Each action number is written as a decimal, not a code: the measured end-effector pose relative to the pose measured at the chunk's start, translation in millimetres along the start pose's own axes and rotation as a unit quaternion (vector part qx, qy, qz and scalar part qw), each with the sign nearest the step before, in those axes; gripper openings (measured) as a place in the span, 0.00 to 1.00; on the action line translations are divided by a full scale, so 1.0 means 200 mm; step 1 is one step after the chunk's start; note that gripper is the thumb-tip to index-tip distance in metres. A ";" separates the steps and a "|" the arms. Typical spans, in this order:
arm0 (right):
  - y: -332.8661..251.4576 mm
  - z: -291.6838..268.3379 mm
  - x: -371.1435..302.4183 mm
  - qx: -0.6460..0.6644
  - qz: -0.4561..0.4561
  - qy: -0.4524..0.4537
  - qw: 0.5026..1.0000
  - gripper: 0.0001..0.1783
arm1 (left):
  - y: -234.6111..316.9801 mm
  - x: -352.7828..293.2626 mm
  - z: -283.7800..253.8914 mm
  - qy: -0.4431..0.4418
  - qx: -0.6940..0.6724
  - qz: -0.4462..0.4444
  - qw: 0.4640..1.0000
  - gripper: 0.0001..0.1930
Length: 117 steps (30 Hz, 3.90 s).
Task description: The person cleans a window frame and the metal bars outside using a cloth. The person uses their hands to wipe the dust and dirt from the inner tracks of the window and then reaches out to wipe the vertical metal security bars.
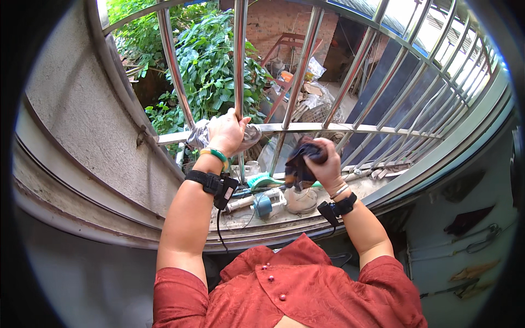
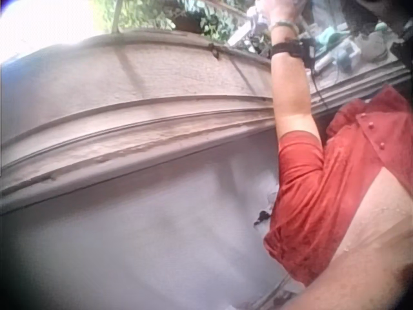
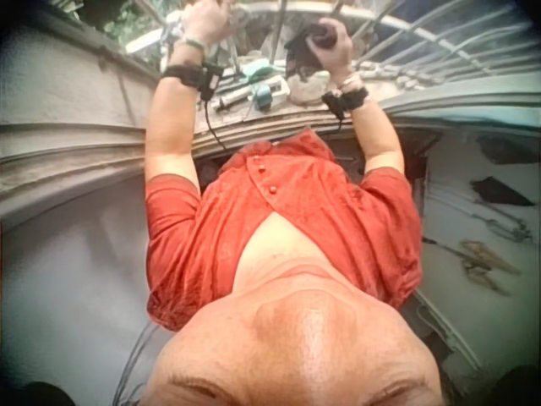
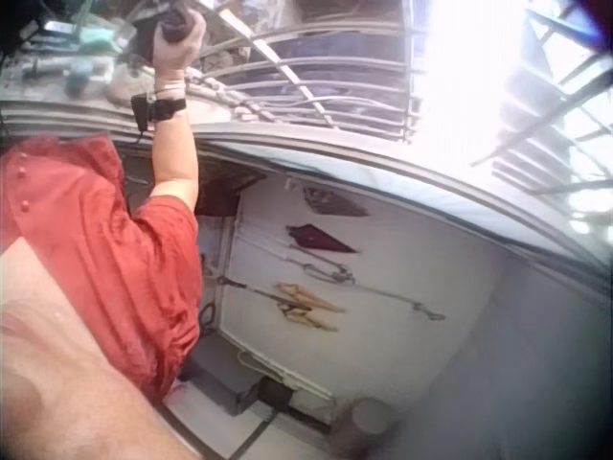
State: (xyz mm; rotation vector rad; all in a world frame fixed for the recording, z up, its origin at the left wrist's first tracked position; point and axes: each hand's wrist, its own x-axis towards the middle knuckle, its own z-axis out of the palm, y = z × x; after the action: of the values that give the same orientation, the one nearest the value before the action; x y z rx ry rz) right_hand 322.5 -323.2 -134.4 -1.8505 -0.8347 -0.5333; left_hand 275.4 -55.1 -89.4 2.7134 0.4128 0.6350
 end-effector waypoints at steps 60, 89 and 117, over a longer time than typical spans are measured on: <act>0.48 0.67 -0.07 0.216 0.016 0.054 0.975 0.32 | 0.01 0.01 0.00 -0.012 -0.018 -0.039 0.999 0.18; 0.15 -0.24 -0.31 0.191 0.172 0.082 0.963 0.26 | 0.17 -0.54 1.08 -0.262 0.047 0.142 0.953 0.09; 0.22 -0.38 -0.34 0.169 0.191 0.109 0.961 0.28 | -0.68 -0.78 0.67 -0.250 0.300 0.028 0.920 0.12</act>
State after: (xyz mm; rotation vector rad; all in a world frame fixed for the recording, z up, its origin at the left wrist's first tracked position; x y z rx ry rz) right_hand 310.5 -425.4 -176.1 -1.5507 -0.3764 -0.3160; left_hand 176.4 -18.5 -312.2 3.3155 0.4472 -0.2422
